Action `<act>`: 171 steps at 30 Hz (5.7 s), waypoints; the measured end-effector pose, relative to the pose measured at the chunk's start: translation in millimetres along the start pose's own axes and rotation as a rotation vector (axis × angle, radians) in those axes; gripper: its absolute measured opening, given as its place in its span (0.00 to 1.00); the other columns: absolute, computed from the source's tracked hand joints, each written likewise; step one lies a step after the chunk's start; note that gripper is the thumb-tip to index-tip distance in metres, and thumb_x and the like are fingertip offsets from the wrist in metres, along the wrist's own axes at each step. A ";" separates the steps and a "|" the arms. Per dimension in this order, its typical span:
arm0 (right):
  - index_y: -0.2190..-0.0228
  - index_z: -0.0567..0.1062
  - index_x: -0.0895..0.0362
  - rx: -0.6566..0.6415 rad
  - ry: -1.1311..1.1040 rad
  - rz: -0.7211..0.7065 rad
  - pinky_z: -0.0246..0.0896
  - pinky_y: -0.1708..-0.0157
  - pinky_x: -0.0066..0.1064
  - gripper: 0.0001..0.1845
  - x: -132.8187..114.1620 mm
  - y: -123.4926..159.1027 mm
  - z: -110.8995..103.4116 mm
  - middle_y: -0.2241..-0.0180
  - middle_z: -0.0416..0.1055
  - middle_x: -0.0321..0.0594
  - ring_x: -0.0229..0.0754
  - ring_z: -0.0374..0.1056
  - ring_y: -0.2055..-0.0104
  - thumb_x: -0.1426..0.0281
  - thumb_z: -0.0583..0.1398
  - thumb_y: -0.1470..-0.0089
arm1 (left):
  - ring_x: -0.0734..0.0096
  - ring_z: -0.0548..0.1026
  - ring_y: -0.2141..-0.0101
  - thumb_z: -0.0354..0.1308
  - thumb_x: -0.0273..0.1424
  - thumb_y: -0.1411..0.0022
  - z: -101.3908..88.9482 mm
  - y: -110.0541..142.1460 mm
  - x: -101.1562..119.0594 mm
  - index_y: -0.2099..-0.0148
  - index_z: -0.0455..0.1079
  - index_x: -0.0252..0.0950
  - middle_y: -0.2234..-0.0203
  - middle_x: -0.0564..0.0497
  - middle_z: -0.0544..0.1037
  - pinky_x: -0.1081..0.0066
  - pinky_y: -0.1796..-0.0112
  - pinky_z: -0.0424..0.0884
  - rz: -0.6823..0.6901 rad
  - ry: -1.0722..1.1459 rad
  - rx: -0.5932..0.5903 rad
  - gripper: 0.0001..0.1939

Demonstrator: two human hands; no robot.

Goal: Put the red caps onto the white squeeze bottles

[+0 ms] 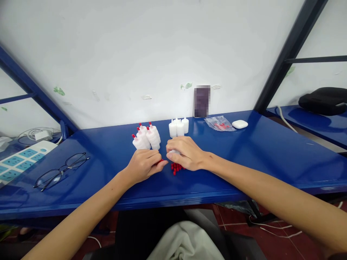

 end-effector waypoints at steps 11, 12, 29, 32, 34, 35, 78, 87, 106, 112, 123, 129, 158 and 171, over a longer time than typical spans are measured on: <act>0.79 0.62 0.55 -0.115 0.194 -0.049 0.42 0.71 0.33 0.27 -14.5 -2.5 12.3 0.80 0.60 0.36 0.38 0.50 0.76 0.51 0.45 0.38 | 0.76 0.64 0.80 0.39 0.37 0.24 -0.9 -5.6 6.7 0.72 0.63 0.36 0.81 0.54 0.67 0.70 0.76 0.54 0.138 -0.086 0.049 0.24; 0.80 0.62 0.55 -0.117 0.202 -0.039 0.42 0.71 0.33 0.27 -14.4 -2.7 12.5 0.80 0.60 0.36 0.37 0.50 0.77 0.51 0.45 0.38 | 0.76 0.64 0.80 0.39 0.37 0.24 0.2 -5.5 6.9 0.72 0.63 0.36 0.81 0.54 0.67 0.69 0.76 0.54 0.151 -0.093 0.043 0.24; 0.83 0.60 0.55 0.063 0.131 0.163 0.42 0.74 0.32 0.24 11.1 2.7 -16.1 0.84 0.56 0.34 0.36 0.50 0.80 0.59 0.45 0.39 | 0.75 0.68 0.80 0.43 0.41 0.25 8.7 -0.5 0.4 0.72 0.65 0.35 0.82 0.54 0.68 0.70 0.77 0.55 0.086 -0.079 -0.181 0.25; 0.79 0.66 0.57 0.133 0.124 0.216 0.45 0.72 0.31 0.20 19.8 0.9 -18.1 0.80 0.61 0.35 0.36 0.54 0.77 0.59 0.49 0.41 | 0.75 0.69 0.79 0.42 0.42 0.25 11.3 1.1 -0.9 0.71 0.66 0.35 0.81 0.54 0.70 0.71 0.77 0.56 0.074 -0.019 -0.236 0.25; 0.75 0.70 0.57 0.149 0.116 0.255 0.47 0.71 0.31 0.16 24.7 -0.7 -17.3 0.78 0.64 0.35 0.37 0.57 0.75 0.61 0.52 0.43 | 0.75 0.70 0.79 0.41 0.42 0.25 12.2 1.9 -2.0 0.71 0.66 0.35 0.80 0.53 0.71 0.72 0.77 0.56 0.049 0.008 -0.276 0.25; 0.75 0.70 0.58 0.153 0.101 0.271 0.48 0.70 0.31 0.15 27.1 -1.3 -16.7 0.78 0.65 0.36 0.38 0.58 0.74 0.63 0.51 0.43 | 0.75 0.70 0.79 0.41 0.42 0.25 12.5 2.1 -2.4 0.70 0.67 0.34 0.79 0.53 0.71 0.72 0.76 0.56 0.035 0.019 -0.297 0.25; 0.50 0.67 0.51 -0.227 0.113 0.374 0.60 0.55 0.41 0.26 36.6 1.2 -9.1 0.53 0.71 0.44 0.50 0.68 0.53 0.51 0.39 0.32 | 0.74 0.69 0.77 0.44 0.38 0.25 16.8 1.6 -5.3 0.71 0.66 0.34 0.78 0.53 0.72 0.72 0.75 0.54 -0.098 0.170 -0.479 0.22; 0.49 0.67 0.51 -0.222 0.173 0.331 0.59 0.58 0.40 0.25 37.6 2.3 -9.6 0.54 0.70 0.45 0.49 0.68 0.56 0.50 0.45 0.34 | 0.74 0.69 0.77 0.45 0.39 0.26 17.7 3.9 -7.1 0.71 0.66 0.34 0.78 0.53 0.72 0.72 0.75 0.54 -0.102 0.161 -0.451 0.22; 0.71 0.61 0.55 0.223 0.031 -0.129 0.52 0.70 0.31 0.11 -5.3 1.9 -8.6 0.73 0.62 0.36 0.38 0.57 0.73 0.67 0.47 0.35 | 0.77 0.60 0.82 0.51 0.42 0.28 -2.6 -3.8 1.3 0.76 0.62 0.35 0.84 0.57 0.64 0.71 0.77 0.54 0.127 -0.049 0.114 0.24; 0.65 0.58 0.54 0.084 -0.084 -0.134 0.54 0.74 0.30 0.17 -24.3 2.9 3.2 0.75 0.63 0.33 0.37 0.58 0.77 0.54 0.43 0.35 | 0.77 0.58 0.81 0.52 0.43 0.30 -12.2 -3.5 6.4 0.76 0.61 0.36 0.84 0.57 0.62 0.71 0.77 0.54 0.205 -0.041 0.298 0.24; 0.61 0.54 0.53 -0.092 -0.023 -0.076 0.52 0.73 0.32 0.15 -24.0 0.7 13.8 0.72 0.62 0.34 0.39 0.57 0.76 0.54 0.49 0.39 | 0.74 0.65 0.78 0.43 0.38 0.26 -4.2 2.2 5.8 0.73 0.65 0.37 0.79 0.52 0.70 0.67 0.76 0.56 0.225 -0.165 0.095 0.23; 0.63 0.53 0.53 -0.089 -0.034 -0.013 0.48 0.75 0.31 0.10 -29.3 -1.8 12.8 0.75 0.60 0.31 0.39 0.54 0.78 0.63 0.50 0.42 | 0.74 0.64 0.78 0.44 0.38 0.26 -2.0 1.5 5.0 0.73 0.66 0.36 0.79 0.52 0.70 0.67 0.74 0.54 0.173 -0.134 0.078 0.23; 0.66 0.73 0.58 0.216 0.053 0.282 0.57 0.62 0.34 0.12 29.5 -1.7 -23.1 0.67 0.74 0.41 0.43 0.67 0.65 0.70 0.50 0.43 | 0.70 0.72 0.78 0.43 0.44 0.26 20.0 0.7 -9.7 0.69 0.68 0.35 0.79 0.51 0.74 0.71 0.77 0.54 -0.142 0.032 -0.517 0.24; 0.77 0.68 0.57 0.195 0.025 0.370 0.52 0.70 0.32 0.24 36.6 0.2 -15.4 0.80 0.64 0.35 0.39 0.60 0.75 0.61 0.44 0.35 | 0.71 0.72 0.78 0.45 0.41 0.26 19.5 1.1 -10.6 0.70 0.67 0.35 0.79 0.52 0.74 0.71 0.76 0.54 -0.140 0.068 -0.509 0.22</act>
Point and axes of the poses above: each hand's wrist, its own y-axis away from the middle knuckle, its own z-axis out of the palm, x = y × z, the point moved 3 cm from there along -y, towards the middle knuckle
